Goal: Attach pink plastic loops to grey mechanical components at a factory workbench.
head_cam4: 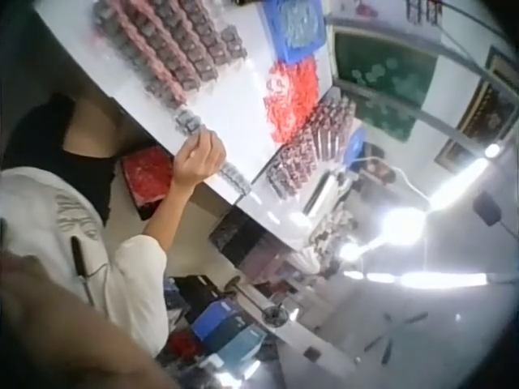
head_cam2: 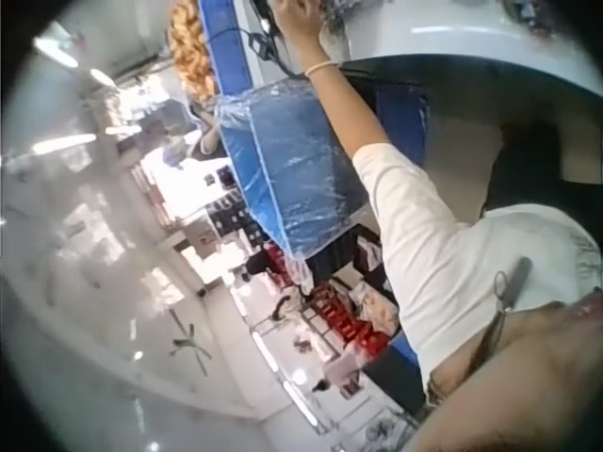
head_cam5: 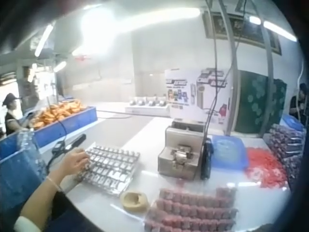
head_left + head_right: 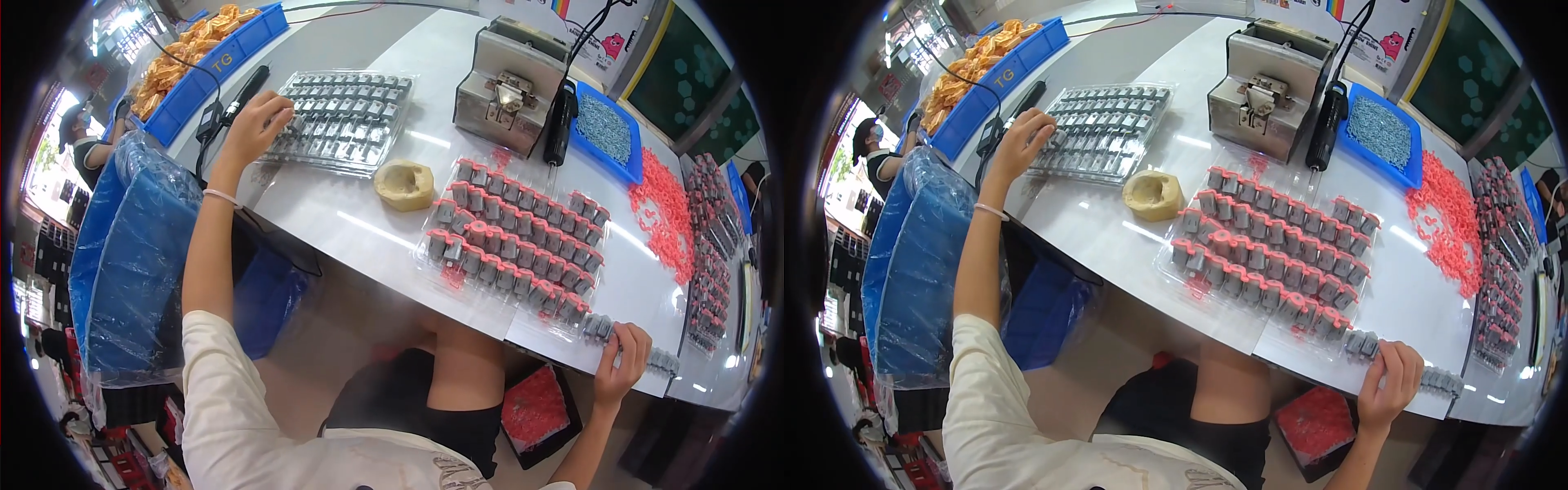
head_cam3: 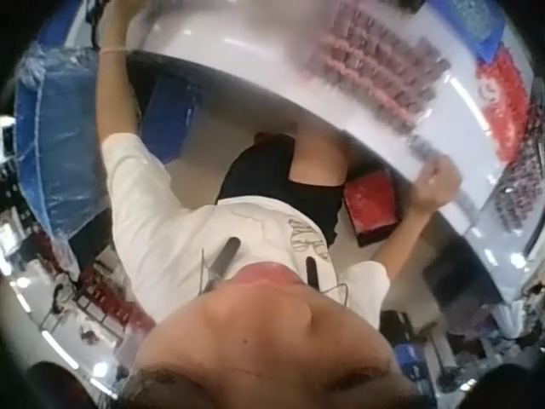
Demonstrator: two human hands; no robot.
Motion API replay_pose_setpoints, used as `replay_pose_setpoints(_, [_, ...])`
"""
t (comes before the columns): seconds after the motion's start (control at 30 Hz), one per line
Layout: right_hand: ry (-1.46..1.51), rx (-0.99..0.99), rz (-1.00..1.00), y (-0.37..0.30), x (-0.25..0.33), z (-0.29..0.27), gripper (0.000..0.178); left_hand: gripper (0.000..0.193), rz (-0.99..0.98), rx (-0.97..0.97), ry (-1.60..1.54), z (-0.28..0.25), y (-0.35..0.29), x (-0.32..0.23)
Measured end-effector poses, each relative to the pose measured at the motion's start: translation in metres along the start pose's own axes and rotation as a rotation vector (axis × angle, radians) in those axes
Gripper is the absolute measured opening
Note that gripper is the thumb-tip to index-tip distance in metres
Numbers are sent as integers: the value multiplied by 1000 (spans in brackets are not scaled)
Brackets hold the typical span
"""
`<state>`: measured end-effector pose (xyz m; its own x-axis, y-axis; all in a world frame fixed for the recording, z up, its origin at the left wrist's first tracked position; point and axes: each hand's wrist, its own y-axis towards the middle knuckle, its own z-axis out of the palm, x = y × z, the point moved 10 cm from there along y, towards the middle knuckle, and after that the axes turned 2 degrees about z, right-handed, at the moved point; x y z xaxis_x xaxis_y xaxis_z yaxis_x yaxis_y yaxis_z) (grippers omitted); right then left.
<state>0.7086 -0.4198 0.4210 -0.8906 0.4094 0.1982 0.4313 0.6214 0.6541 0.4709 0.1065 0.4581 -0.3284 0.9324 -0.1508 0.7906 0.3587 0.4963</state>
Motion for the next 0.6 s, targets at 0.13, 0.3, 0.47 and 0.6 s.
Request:
replay_pose_setpoints(0.13, [-12, 10, 10, -1, -2, -1, 17, 20, -29, 74, 93, 8, 4, -6])
replay_pose_setpoints(0.3, [-17, 8, 4, 1, 1, 1, 18, 20, 90, 75, 230, 13, 2, -15])
replay_pose_setpoints(0.47, [-20, 7, -3, 1, 2, 1, 18, 23, 141, 76, 281, 12, 3, -17])
replay_pose_setpoints(0.6, [-19, 6, -1, 2, 3, 2, 18, 22, 132, 65, 276, 9, -1, -8])
